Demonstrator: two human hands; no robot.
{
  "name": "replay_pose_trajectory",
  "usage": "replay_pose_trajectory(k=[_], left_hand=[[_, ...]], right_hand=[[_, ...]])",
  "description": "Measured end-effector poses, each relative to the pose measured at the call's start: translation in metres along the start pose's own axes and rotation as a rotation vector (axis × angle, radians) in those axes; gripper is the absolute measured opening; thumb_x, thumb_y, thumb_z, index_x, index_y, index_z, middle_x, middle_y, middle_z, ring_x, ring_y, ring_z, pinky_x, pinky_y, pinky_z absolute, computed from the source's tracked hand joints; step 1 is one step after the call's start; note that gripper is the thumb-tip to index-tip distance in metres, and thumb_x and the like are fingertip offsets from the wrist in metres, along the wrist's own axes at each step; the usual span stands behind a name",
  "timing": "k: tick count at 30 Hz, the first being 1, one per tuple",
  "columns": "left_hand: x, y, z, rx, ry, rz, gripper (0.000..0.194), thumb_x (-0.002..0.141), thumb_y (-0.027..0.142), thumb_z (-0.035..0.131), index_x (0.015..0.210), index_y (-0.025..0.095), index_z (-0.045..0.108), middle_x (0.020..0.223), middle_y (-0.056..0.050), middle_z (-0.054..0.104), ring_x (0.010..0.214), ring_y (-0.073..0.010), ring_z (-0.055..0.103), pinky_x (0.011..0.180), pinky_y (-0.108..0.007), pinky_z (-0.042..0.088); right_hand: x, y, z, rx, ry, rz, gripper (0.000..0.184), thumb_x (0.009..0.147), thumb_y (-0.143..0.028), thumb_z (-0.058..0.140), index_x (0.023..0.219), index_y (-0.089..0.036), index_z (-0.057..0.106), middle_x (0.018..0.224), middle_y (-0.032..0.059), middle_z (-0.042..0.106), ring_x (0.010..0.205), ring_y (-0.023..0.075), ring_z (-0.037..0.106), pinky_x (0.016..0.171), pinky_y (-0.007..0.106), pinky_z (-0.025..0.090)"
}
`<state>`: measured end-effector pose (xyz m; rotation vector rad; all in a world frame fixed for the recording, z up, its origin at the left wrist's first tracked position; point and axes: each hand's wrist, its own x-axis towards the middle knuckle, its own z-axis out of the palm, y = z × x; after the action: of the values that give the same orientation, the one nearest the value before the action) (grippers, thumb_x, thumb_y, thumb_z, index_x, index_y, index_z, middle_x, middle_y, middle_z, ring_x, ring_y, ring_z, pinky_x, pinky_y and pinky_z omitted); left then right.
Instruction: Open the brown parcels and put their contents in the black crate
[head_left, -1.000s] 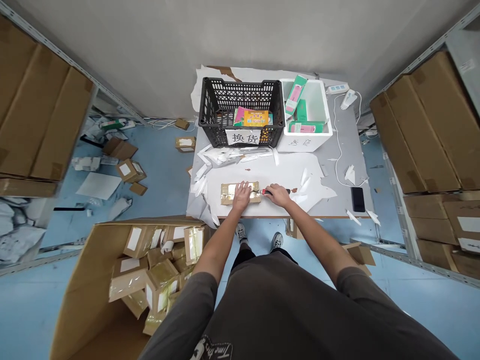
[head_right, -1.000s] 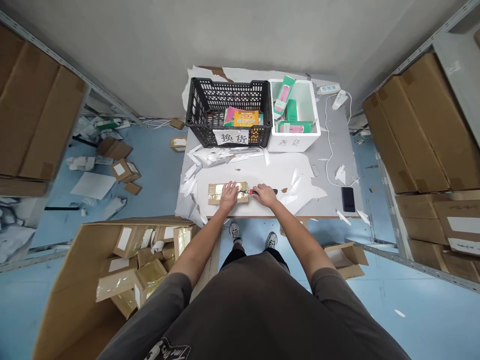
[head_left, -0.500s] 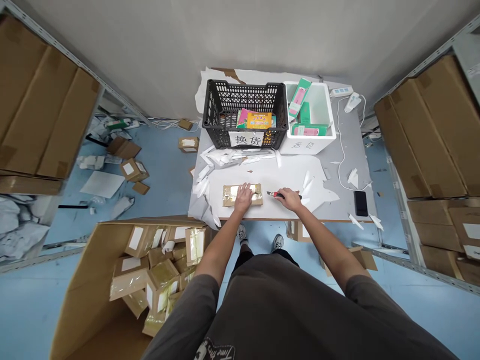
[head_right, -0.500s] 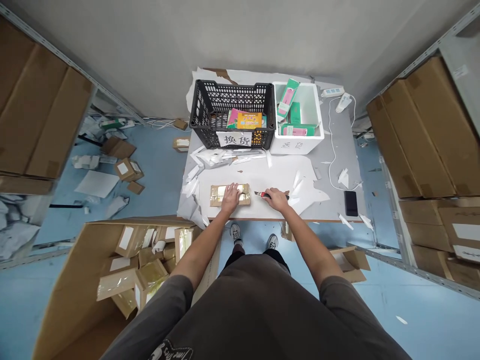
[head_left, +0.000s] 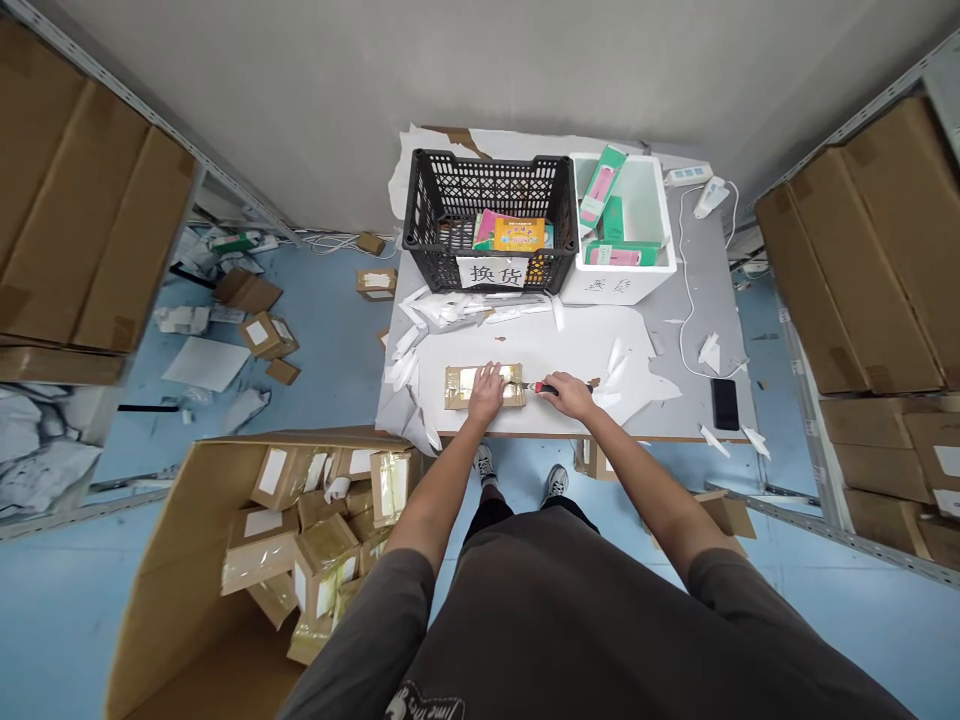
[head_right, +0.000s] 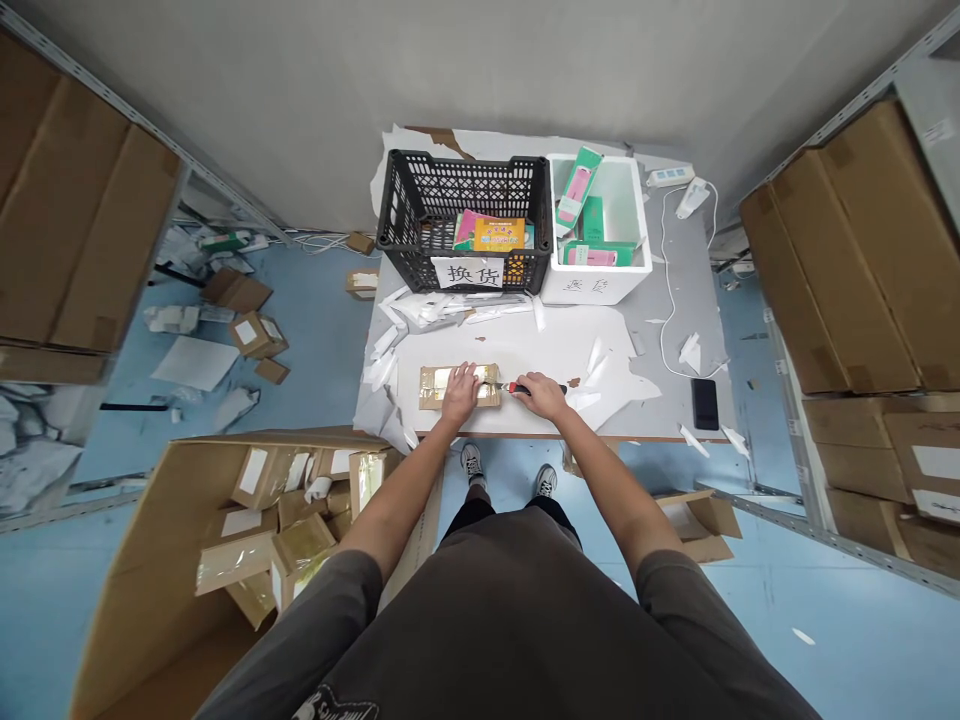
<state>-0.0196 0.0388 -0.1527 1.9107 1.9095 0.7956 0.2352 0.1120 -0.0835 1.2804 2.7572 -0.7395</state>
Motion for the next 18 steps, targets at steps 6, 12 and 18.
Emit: replay_pose_trajectory(k=[6, 12, 18], left_hand=[[0.0, 0.001, -0.001, 0.009, -0.003, -0.005, 0.039, 0.111, 0.03, 0.041, 0.14, 0.015, 0.062, 0.147, -0.02, 0.067, 0.153, -0.0294, 0.05, 0.133, -0.06, 0.031], [-0.002, 0.001, -0.002, 0.006, -0.051, -0.016, 0.032, 0.11, 0.028, 0.043, 0.131, 0.019, 0.066, 0.151, -0.017, 0.064, 0.154, -0.029, 0.048, 0.132, -0.062, 0.03], [-0.001, 0.001, -0.003, 0.01, -0.057, -0.02, 0.031, 0.11, 0.028, 0.043, 0.127, 0.02, 0.068, 0.152, -0.016, 0.064, 0.154, -0.0291, 0.047, 0.132, -0.064, 0.03]], right_hand=[[0.018, -0.016, 0.004, -0.048, -0.049, -0.016, 0.031, 0.109, -0.046, 0.055, 0.121, -0.022, 0.069, 0.111, 0.0104, 0.068, 0.105, 0.0266, 0.059, 0.082, 0.032, 0.039], [0.018, -0.015, 0.006, -0.099, -0.046, 0.008, 0.034, 0.11, -0.046, 0.051, 0.124, -0.021, 0.07, 0.112, 0.0122, 0.067, 0.102, 0.0273, 0.059, 0.08, 0.032, 0.037], [0.021, -0.012, 0.004, -0.097, -0.041, -0.009, 0.034, 0.11, -0.046, 0.05, 0.122, -0.022, 0.071, 0.111, 0.012, 0.067, 0.103, 0.0276, 0.058, 0.079, 0.032, 0.036]])
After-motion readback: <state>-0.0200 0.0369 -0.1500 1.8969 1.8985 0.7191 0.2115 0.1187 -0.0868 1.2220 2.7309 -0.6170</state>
